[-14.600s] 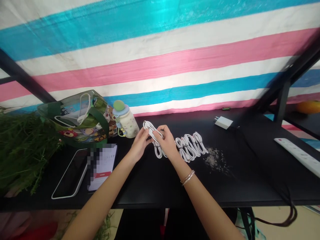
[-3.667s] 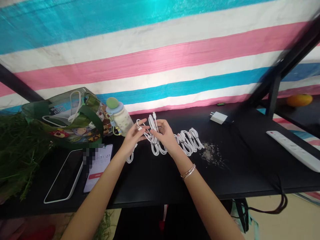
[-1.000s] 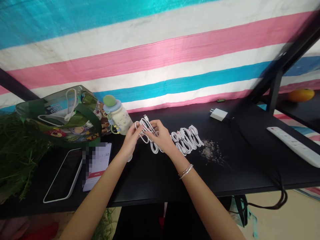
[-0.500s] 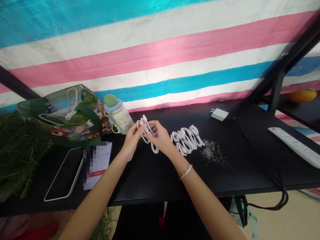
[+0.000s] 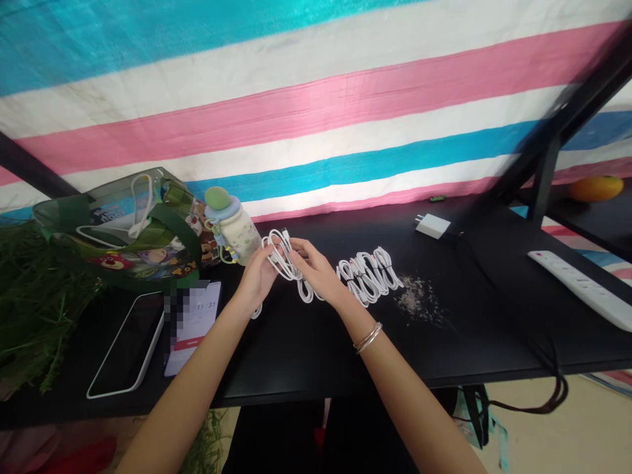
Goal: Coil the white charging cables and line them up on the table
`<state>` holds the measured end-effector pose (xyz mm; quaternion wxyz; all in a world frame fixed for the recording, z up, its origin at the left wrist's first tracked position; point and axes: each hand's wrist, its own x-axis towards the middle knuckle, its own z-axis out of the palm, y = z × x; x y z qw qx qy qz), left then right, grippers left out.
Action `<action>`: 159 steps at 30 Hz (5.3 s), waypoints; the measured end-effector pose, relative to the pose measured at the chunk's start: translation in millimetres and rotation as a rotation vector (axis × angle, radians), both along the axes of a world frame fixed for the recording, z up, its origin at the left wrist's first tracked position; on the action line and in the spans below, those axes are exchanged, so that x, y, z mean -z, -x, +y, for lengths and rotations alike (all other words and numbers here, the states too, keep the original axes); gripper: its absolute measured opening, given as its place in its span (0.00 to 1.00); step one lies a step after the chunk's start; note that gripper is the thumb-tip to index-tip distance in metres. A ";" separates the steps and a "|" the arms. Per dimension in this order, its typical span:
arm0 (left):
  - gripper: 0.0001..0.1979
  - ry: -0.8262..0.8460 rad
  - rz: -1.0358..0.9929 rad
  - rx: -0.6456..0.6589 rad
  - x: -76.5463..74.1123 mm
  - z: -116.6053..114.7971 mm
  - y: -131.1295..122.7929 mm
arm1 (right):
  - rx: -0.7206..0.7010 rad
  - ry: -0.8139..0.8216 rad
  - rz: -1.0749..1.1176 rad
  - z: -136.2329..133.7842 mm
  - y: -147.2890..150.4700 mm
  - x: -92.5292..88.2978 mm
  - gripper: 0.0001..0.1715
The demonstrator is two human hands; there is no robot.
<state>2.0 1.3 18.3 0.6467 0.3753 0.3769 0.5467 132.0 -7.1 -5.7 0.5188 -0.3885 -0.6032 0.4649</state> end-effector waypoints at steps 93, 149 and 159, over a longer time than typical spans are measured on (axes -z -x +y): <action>0.13 -0.329 0.591 -0.173 5.8 -4.6 5.5 | 0.177 -0.369 -0.396 -5.0 7.9 1.0 0.21; 0.11 -0.498 0.337 -0.311 10.5 -8.0 -1.6 | -0.005 0.593 0.882 -10.1 27.8 -6.4 0.17; 0.10 -0.261 0.171 -0.339 14.3 -0.1 -0.1 | -0.134 0.637 0.933 -14.6 29.1 -11.6 0.14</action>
